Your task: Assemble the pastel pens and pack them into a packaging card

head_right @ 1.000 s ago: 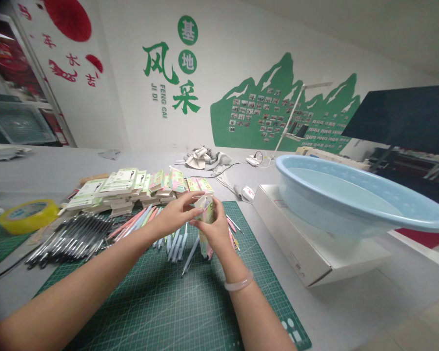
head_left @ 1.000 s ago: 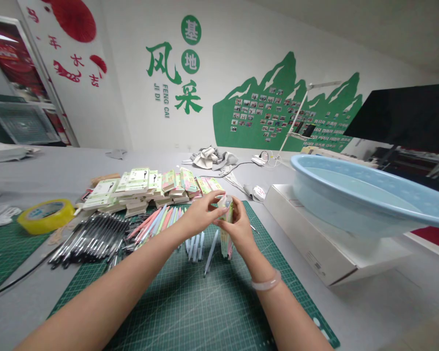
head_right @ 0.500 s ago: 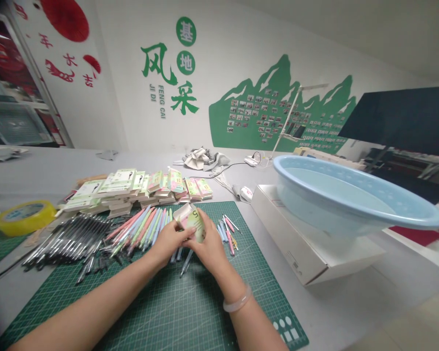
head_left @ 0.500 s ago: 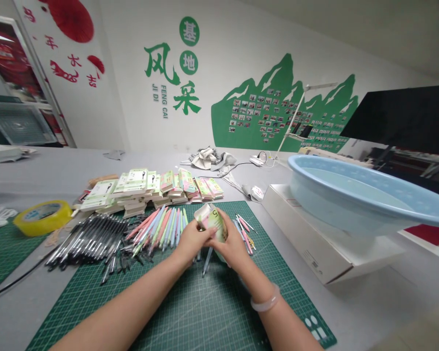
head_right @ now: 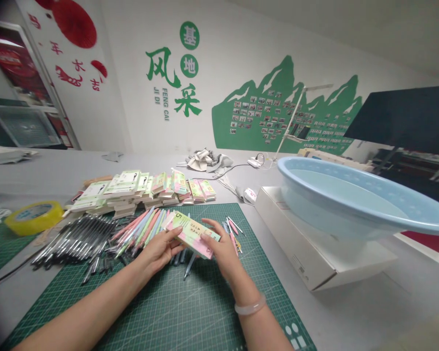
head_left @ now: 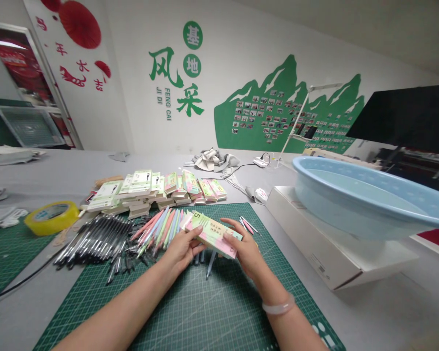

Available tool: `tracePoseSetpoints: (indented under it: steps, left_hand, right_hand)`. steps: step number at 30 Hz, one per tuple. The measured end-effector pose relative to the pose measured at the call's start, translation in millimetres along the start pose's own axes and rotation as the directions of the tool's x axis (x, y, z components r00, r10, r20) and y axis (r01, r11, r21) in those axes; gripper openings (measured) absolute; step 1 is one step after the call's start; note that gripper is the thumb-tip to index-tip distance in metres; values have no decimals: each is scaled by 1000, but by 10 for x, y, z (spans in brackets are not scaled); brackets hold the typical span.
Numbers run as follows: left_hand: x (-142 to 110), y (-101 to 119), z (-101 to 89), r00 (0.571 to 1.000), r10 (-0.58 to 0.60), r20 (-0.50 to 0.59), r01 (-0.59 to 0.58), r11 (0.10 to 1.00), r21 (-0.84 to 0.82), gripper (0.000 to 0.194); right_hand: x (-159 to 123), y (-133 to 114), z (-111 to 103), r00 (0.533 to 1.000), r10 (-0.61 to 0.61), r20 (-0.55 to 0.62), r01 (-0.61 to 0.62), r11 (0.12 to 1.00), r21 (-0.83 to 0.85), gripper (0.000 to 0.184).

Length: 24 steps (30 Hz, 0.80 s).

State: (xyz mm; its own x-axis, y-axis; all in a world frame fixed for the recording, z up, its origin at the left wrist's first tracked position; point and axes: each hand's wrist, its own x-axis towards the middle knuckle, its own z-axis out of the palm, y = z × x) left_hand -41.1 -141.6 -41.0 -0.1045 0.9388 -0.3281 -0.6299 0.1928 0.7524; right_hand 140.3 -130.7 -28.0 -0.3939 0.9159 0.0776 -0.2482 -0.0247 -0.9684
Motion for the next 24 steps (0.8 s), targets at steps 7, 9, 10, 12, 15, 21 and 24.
tracePoseSetpoints:
  steps: [7,9,10,12,15,21,24]
  left_hand:
    - [-45,29,-27,999,9,44,-10,1000,26,36]
    - [-66,82,-57,998,4,60,-7,999,52,36]
    - [-76,119,-80,998,9,67,-13,998,66,38]
    - [-95,205,-142,997,37,68,-43,994,102,45]
    - [-128,319,-258,992,67,108,-90,969,229,54]
    - [-220,288,-336,946,-50,321,-142,824,548,53]
    - [-246,208,-284,900,-70,430,-270,685,677,42]
  right_hand:
    - [23,69,-32,992,123,-5,-121,988,96,44]
    - [33,60,-61,992,121,-47,-118,991,59,45]
    - [35,48,-75,990,119,-70,-116,993,37,45]
    - [36,12,-100,987,115,-108,-115,993,4,47]
    - [33,-38,-120,983,101,-152,-105,994,-20,48]
    - [77,32,-168,972,101,-210,-80,991,106,37]
    - [111,98,-197,957,105,-272,-38,970,240,36]
